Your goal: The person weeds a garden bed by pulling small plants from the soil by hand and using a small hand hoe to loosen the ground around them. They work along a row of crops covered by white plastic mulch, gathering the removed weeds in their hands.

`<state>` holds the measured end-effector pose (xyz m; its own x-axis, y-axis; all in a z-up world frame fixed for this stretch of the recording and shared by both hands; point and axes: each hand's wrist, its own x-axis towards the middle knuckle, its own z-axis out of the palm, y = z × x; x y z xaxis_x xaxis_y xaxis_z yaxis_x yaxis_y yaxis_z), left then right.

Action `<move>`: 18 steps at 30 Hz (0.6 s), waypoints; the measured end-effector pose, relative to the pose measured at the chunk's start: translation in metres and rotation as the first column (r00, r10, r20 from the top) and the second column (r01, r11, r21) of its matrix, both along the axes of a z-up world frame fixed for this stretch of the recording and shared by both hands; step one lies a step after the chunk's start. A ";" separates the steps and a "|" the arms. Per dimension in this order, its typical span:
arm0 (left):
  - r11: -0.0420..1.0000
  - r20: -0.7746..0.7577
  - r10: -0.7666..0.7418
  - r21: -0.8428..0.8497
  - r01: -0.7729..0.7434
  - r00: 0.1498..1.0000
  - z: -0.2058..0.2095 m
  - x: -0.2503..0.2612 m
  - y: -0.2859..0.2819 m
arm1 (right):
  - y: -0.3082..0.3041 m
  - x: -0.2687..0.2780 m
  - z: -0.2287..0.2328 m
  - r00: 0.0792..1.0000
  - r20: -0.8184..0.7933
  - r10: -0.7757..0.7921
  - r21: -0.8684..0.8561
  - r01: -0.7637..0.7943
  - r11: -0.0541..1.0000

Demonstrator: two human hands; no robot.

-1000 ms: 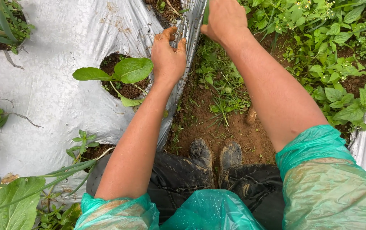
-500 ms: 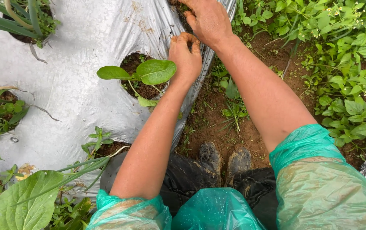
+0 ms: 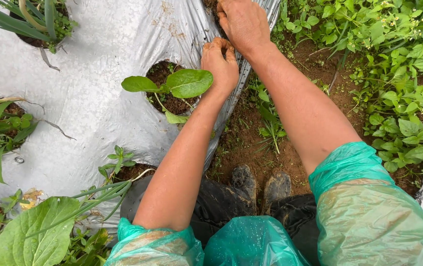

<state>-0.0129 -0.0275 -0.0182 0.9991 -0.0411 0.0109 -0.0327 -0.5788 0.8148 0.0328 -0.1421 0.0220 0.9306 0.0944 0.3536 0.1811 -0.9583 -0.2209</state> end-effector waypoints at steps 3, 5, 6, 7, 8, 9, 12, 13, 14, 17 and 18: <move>1.000 0.031 -0.009 -0.021 0.009 0.999 0.000 0.001 0.001 | 0.000 -0.005 0.009 0.999 -0.041 0.024 0.025 -0.023 0.999; 0.999 0.044 -0.019 -0.032 0.020 0.999 0.001 0.002 0.002 | -0.004 -0.009 0.012 0.998 -0.042 0.044 0.008 -0.044 0.999; 0.999 0.056 -0.028 -0.039 0.030 0.998 0.001 0.002 0.002 | -0.006 -0.012 0.014 0.997 -0.043 0.065 -0.006 -0.065 0.998; 0.998 0.056 -0.032 -0.045 0.035 0.998 0.003 0.002 0.002 | -0.013 -0.016 0.011 0.997 -0.044 0.059 -0.011 -0.060 0.998; 0.999 0.039 -0.034 -0.032 0.035 0.999 0.006 0.001 0.002 | -0.019 -0.021 0.008 0.994 -0.078 0.077 -0.001 -0.077 0.997; 0.999 0.025 -0.036 -0.020 0.036 0.999 0.009 0.000 0.002 | -0.026 -0.025 0.007 0.990 -0.108 0.093 0.009 -0.093 0.996; 0.992 0.007 -0.119 -0.036 0.119 0.993 0.020 -0.005 0.006 | -0.056 -0.042 0.010 0.991 -0.106 0.086 0.063 -0.080 0.995; 0.991 0.012 -0.129 -0.039 0.129 0.992 0.026 -0.008 0.006 | -0.071 -0.049 0.005 0.992 -0.100 0.076 0.059 -0.070 0.996; 0.989 0.002 -0.148 -0.017 0.148 0.989 0.031 -0.012 0.007 | -0.085 -0.056 0.000 0.984 -0.163 0.069 0.076 -0.058 0.995; 0.974 -0.056 -0.214 0.065 0.218 0.975 0.067 -0.031 0.005 | -0.114 -0.086 0.010 0.959 -0.283 -0.008 0.075 0.030 0.997; 0.958 -0.108 -0.247 0.124 0.259 0.963 0.081 -0.039 0.005 | -0.121 -0.098 0.017 0.937 -0.343 -0.067 0.056 0.092 0.994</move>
<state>-0.0518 -0.0223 0.0632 0.9523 -0.2875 -0.1027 -0.1220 -0.6668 0.7352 -0.0653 -0.2626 0.0390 0.9998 0.0017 0.0176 0.0073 -0.9462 -0.3234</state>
